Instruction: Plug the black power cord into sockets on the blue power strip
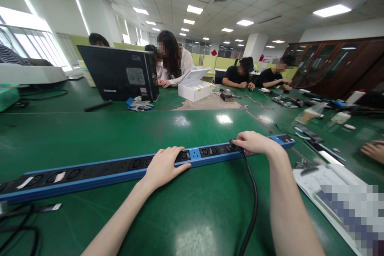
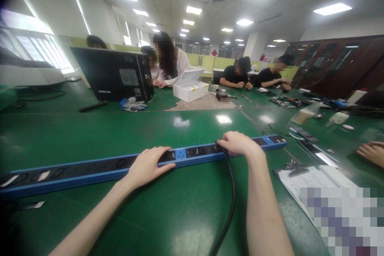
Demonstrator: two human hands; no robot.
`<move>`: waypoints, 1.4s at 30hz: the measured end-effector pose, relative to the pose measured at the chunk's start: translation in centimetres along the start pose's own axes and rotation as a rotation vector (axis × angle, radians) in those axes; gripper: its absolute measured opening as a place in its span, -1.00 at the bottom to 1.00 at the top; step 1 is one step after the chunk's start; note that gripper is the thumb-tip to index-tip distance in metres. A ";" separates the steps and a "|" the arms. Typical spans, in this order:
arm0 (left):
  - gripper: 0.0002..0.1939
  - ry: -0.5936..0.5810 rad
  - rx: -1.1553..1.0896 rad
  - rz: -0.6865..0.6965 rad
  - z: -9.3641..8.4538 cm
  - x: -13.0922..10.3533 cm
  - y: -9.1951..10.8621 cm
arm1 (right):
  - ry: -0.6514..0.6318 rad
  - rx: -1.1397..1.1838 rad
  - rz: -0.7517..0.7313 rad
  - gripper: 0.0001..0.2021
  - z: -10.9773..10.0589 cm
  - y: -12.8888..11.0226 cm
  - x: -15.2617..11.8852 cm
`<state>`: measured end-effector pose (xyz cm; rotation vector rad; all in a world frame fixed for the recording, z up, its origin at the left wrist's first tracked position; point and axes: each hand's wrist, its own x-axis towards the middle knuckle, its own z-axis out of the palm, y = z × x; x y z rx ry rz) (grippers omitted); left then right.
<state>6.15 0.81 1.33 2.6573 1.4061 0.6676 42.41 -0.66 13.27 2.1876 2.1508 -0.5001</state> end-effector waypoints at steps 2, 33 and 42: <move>-0.33 -0.001 0.002 -0.001 0.0 0.0 0.0 | -0.056 0.038 0.001 -0.51 0.6 -0.3 0.8; -0.38 0.015 -0.028 0.014 0.0 -0.1 -0.2 | 0.057 -0.401 0.001 -0.64 2.8 -5.3 2.7; -0.38 0.024 -0.013 0.007 0.1 -0.1 0.0 | 0.089 -0.410 -0.011 -0.68 3.1 -5.6 2.8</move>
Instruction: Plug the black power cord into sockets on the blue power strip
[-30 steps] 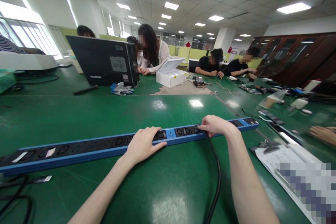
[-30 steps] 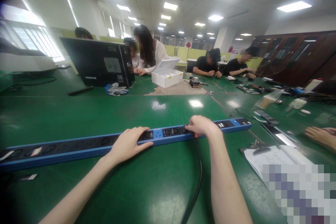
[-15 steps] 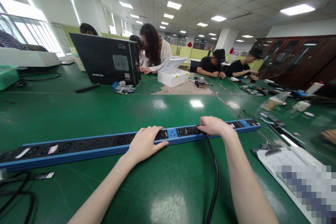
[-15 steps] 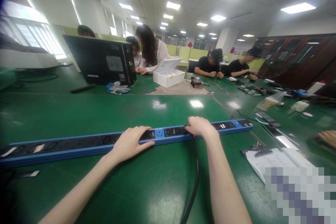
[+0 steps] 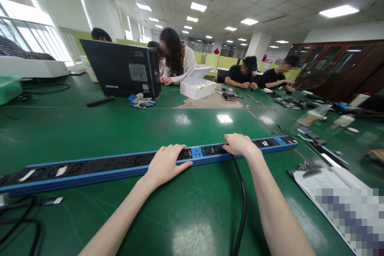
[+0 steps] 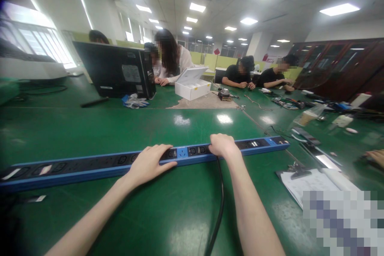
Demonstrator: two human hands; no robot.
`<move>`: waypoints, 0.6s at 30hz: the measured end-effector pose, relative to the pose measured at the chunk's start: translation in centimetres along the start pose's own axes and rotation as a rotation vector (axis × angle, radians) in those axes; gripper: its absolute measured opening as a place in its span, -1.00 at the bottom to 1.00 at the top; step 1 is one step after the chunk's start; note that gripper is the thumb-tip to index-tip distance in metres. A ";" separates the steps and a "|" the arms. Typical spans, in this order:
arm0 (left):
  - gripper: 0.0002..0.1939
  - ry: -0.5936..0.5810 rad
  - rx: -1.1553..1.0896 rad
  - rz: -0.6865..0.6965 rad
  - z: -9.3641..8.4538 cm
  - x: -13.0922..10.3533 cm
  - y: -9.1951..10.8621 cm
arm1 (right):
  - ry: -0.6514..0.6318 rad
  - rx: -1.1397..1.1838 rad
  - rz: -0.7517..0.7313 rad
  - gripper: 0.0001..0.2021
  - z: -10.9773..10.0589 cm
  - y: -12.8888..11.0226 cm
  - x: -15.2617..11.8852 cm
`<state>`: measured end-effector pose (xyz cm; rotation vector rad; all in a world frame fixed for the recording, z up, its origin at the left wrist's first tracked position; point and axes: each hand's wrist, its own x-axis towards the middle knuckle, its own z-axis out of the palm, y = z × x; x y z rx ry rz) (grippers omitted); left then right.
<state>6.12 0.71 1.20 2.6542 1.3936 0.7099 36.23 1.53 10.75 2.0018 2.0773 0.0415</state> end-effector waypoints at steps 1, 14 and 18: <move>-0.38 0.001 0.001 0.001 0.0 0.0 0.0 | -0.008 0.006 0.000 -0.69 -0.1 0.0 0.2; -0.36 -0.008 -0.003 0.006 -0.1 0.2 -0.1 | -0.154 0.134 -0.059 -0.67 -0.7 0.5 -0.1; -0.37 -0.003 -0.008 0.001 0.0 0.2 -0.2 | -0.255 0.149 -0.041 -0.67 -1.2 0.3 1.0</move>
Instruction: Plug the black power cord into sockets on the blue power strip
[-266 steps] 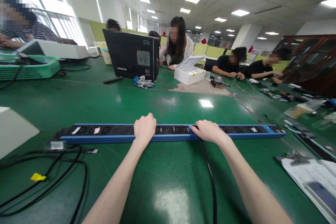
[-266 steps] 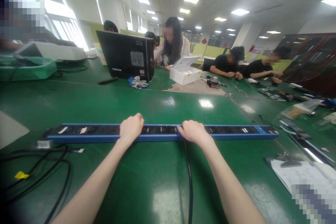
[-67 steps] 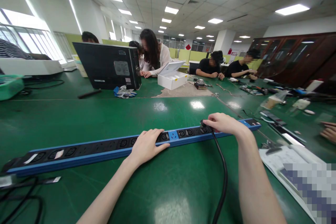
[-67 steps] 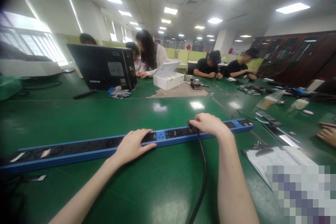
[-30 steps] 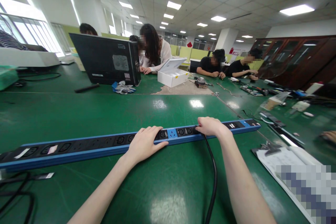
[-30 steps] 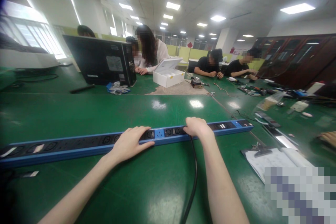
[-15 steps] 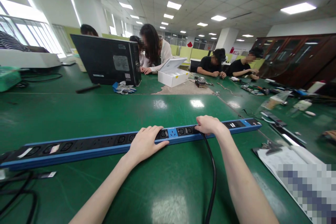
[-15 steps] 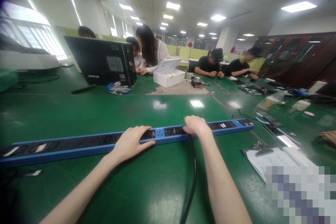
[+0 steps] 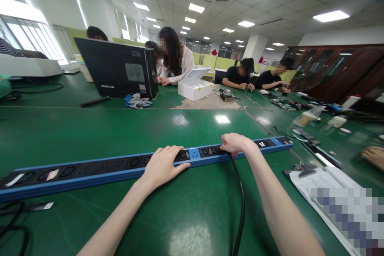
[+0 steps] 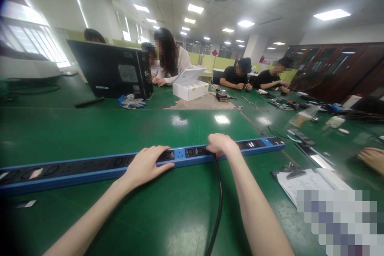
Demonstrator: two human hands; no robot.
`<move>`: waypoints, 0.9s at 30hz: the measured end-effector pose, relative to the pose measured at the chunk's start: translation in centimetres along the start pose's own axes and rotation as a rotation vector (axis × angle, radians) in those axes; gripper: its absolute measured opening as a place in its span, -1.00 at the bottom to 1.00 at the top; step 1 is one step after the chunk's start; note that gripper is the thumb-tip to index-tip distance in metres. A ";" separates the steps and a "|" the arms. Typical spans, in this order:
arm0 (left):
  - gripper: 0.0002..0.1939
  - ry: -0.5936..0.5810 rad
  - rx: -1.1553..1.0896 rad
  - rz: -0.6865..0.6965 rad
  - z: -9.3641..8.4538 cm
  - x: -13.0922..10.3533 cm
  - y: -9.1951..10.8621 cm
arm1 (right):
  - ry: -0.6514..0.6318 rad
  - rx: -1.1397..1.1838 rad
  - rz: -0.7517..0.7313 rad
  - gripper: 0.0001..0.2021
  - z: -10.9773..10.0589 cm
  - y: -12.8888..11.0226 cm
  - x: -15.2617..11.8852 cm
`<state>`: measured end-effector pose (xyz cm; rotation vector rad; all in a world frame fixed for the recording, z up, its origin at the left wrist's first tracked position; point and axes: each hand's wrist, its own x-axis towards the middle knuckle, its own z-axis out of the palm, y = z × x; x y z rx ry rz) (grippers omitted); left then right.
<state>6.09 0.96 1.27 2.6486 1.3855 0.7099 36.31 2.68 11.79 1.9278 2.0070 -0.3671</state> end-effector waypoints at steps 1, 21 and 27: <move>-0.37 0.000 -0.002 0.000 0.0 0.0 0.0 | -0.046 0.019 0.007 -0.67 -0.2 -0.1 0.2; -0.36 0.009 -0.006 0.011 -0.1 0.0 0.1 | 0.286 -0.031 0.025 -0.63 2.6 0.7 -1.5; -0.35 -0.011 0.012 0.000 -0.2 0.0 0.3 | 0.290 -0.061 0.020 -0.60 2.9 1.4 -1.8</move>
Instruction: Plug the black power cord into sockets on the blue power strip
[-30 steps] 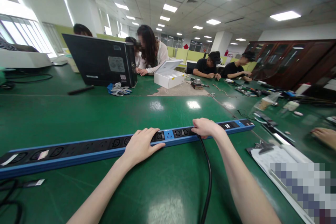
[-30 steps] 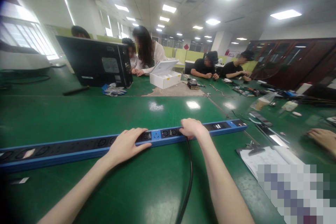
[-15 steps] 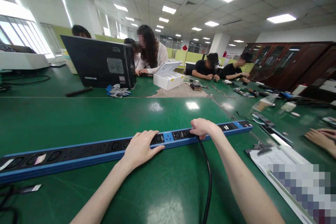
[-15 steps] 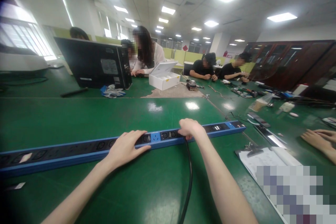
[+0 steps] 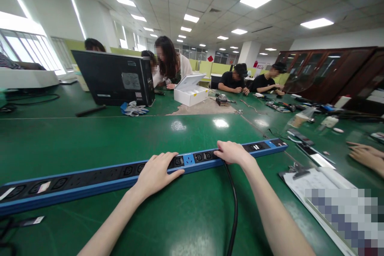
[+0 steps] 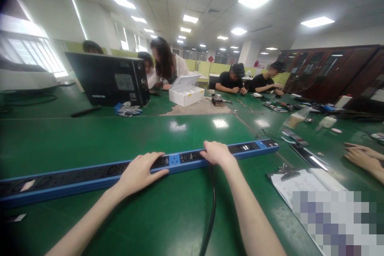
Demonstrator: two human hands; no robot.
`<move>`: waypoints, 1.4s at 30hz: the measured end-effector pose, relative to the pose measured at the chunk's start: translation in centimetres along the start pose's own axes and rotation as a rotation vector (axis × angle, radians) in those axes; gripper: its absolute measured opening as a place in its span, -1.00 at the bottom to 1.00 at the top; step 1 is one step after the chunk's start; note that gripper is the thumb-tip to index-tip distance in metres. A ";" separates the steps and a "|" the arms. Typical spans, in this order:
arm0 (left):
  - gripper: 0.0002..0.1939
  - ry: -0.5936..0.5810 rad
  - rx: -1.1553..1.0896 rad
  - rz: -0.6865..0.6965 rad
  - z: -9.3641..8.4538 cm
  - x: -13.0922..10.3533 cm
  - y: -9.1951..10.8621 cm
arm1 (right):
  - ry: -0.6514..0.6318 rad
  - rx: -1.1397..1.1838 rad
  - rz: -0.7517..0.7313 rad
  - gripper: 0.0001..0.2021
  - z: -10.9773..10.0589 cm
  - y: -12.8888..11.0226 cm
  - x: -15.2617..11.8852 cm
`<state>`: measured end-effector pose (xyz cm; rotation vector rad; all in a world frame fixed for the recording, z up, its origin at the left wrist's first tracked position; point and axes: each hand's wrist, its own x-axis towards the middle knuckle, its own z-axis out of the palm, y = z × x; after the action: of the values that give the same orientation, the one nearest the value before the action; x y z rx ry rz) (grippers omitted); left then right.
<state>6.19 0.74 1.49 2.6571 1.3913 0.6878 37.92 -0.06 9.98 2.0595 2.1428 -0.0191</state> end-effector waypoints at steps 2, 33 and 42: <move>-0.37 0.003 0.007 -0.008 0.0 0.0 0.3 | -0.011 0.024 -0.019 -0.55 -0.8 0.8 -0.2; -0.40 0.211 0.088 0.050 6.6 5.6 9.6 | 0.004 -0.028 -0.027 -0.46 0.4 -0.5 0.5; -0.37 0.216 0.114 0.071 6.6 5.5 9.5 | 0.041 -0.092 -0.073 -0.48 0.4 -0.2 -0.1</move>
<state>18.90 0.44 -0.03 2.8028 1.4314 0.9565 37.73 -0.18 9.54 1.9471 2.1978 0.1118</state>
